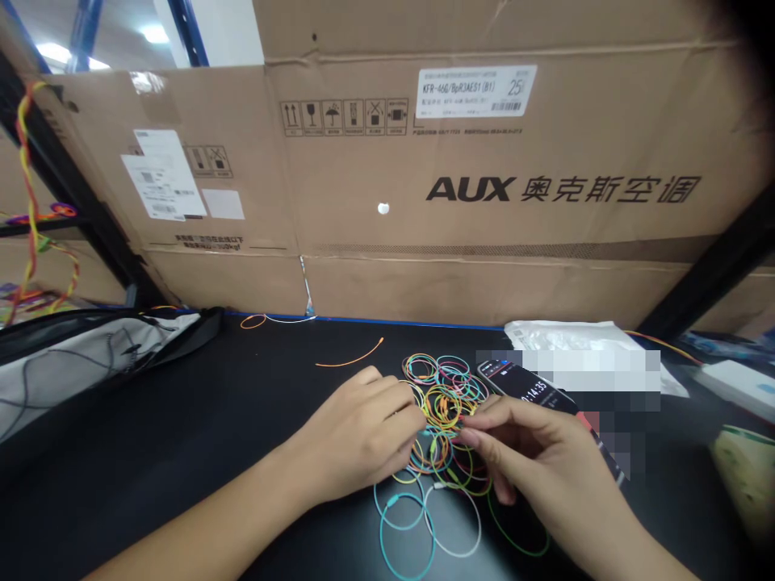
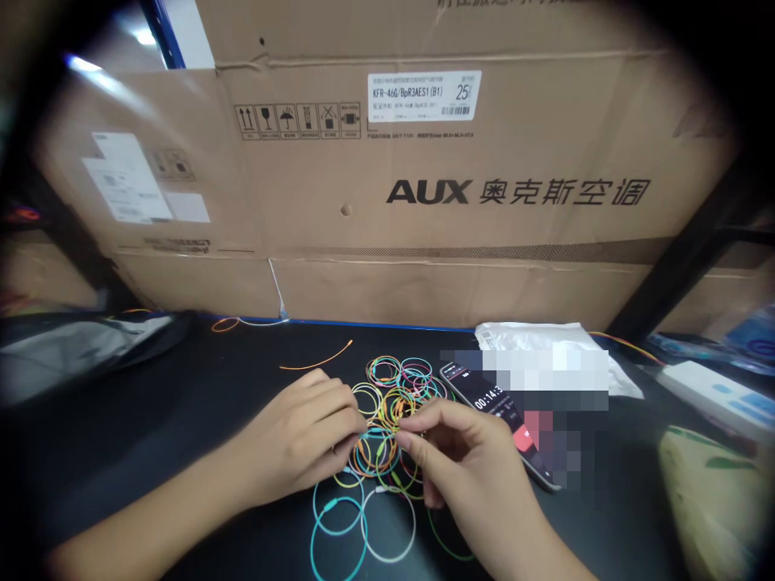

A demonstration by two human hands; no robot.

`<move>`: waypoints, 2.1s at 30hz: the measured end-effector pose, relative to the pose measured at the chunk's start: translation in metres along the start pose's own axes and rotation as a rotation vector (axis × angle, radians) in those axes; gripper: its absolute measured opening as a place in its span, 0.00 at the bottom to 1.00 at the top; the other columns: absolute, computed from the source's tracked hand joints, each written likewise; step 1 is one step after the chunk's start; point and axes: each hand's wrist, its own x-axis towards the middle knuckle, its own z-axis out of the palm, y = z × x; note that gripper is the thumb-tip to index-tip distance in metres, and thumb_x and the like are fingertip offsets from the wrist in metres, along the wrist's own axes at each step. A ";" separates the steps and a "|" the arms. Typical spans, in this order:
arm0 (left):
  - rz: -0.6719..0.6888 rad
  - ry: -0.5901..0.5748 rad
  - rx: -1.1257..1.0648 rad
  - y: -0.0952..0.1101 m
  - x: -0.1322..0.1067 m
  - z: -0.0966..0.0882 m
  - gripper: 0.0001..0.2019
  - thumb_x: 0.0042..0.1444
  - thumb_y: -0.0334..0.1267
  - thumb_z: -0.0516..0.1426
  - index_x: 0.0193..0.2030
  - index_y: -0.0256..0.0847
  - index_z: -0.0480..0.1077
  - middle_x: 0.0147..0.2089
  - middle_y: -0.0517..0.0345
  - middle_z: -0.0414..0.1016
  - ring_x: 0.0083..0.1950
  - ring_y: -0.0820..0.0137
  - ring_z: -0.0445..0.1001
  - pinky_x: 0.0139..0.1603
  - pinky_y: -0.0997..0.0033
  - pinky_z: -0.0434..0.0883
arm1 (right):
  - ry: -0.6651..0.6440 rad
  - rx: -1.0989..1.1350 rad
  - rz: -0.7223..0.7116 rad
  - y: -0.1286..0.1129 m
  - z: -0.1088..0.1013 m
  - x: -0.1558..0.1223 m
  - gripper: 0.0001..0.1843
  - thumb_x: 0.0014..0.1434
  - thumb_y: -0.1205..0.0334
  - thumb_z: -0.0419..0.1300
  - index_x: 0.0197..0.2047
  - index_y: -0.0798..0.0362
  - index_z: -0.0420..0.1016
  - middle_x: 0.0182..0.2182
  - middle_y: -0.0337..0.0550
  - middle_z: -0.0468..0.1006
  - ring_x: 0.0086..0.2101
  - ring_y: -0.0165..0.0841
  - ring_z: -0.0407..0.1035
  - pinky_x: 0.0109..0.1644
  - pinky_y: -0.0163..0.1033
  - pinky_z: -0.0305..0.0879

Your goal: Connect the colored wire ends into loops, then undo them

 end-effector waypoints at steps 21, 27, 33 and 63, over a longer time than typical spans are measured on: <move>-0.083 0.071 -0.113 0.001 -0.007 0.000 0.13 0.74 0.34 0.49 0.46 0.36 0.75 0.32 0.60 0.71 0.29 0.71 0.67 0.27 0.71 0.64 | -0.003 0.073 0.064 -0.015 0.005 0.000 0.10 0.51 0.55 0.76 0.31 0.50 0.83 0.19 0.38 0.79 0.13 0.26 0.69 0.16 0.29 0.63; -0.085 0.059 -0.074 0.000 -0.007 0.001 0.16 0.74 0.38 0.49 0.38 0.38 0.75 0.30 0.61 0.70 0.28 0.70 0.66 0.26 0.70 0.63 | -0.014 0.075 0.072 -0.014 0.007 -0.002 0.11 0.49 0.54 0.77 0.29 0.50 0.84 0.20 0.38 0.79 0.13 0.26 0.68 0.16 0.29 0.62; -0.062 0.084 -0.043 0.002 -0.008 0.003 0.16 0.72 0.41 0.53 0.33 0.39 0.72 0.27 0.64 0.67 0.26 0.71 0.63 0.25 0.69 0.60 | -0.001 0.059 0.049 -0.011 0.007 -0.002 0.10 0.51 0.53 0.76 0.31 0.48 0.84 0.21 0.37 0.77 0.14 0.25 0.66 0.15 0.30 0.61; 0.003 0.022 -0.059 0.001 -0.005 0.002 0.24 0.76 0.46 0.45 0.28 0.41 0.67 0.24 0.64 0.69 0.23 0.72 0.64 0.24 0.68 0.59 | -0.105 0.084 0.063 -0.016 0.005 -0.006 0.13 0.55 0.49 0.74 0.33 0.49 0.84 0.19 0.36 0.74 0.14 0.25 0.66 0.17 0.29 0.58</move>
